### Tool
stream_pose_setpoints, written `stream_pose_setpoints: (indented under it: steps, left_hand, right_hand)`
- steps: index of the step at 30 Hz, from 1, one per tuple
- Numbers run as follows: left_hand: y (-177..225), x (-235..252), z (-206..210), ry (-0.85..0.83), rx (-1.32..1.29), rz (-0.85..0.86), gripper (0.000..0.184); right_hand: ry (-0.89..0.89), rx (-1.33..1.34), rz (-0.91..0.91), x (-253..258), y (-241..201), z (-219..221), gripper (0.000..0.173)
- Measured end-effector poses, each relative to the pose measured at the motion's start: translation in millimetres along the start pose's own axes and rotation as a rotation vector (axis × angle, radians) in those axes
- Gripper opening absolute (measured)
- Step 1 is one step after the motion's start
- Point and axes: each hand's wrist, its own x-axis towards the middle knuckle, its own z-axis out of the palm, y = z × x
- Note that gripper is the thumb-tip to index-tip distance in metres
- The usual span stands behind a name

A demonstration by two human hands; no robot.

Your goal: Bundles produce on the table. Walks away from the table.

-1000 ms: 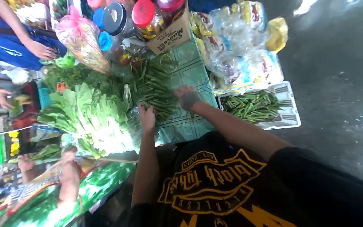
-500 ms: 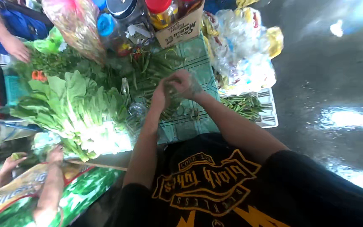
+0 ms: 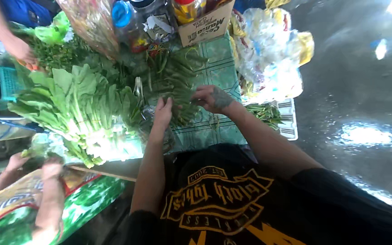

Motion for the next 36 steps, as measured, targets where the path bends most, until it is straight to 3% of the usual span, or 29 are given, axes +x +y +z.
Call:
stream_pose_setpoints:
  steps: [3,5,8,10,12,14,19,24,30,34,36]
  left_hand:
    - [-4.2,-8.9,22.1,-0.203,-0.043,-0.013,0.044]
    - [-8.4,-16.6,25.6,-0.224,-0.106,0.028,0.037]
    - [-13.7,-24.3,9.8,-0.132,-0.217,0.080,0.038]
    - [-18.7,-23.2,-0.6,-0.087,-0.302,0.113,0.037]
    - [-24.3,-22.5,-5.3,-0.056,-0.362,0.122,0.035]
    - [-29.1,-23.3,-6.7,-0.031,-0.385,0.141,0.034]
    - [-40.4,-19.2,9.6,-0.009,-0.366,0.162,0.035]
    - [-41.7,-14.8,42.8,-0.068,-0.366,0.261,0.033]
    - [-35.5,-11.5,54.6,-0.142,-0.335,0.285,0.030]
    - [-29.5,-7.8,66.7,-0.126,-0.356,0.279,0.026]
    - [-31.2,-4.7,65.6,-0.123,-0.359,0.276,0.026]
  right_hand:
    - [-0.005,0.046,-0.097,30.3,-25.1,-14.6,0.027]
    - [0.143,0.207,-0.060,40.2,-21.4,-11.8,0.031]
    - [0.295,0.174,0.226,47.4,-6.0,10.9,0.028]
    - [0.151,-0.019,0.428,54.9,4.9,38.1,0.042]
    - [0.055,-0.116,0.512,60.5,11.6,57.5,0.040]
    - [0.144,-0.042,0.505,55.0,3.2,56.7,0.031]
    - [0.501,0.460,0.443,2.9,-56.5,42.5,0.018]
    - [0.443,0.484,0.427,-26.9,-55.6,54.9,0.015]
    - [0.442,0.542,0.465,-51.6,-34.1,47.0,0.013]
    - [0.306,0.721,0.396,-63.2,-18.7,33.0,0.021]
    - [0.254,0.620,0.380,-70.6,-2.6,27.3,0.032]
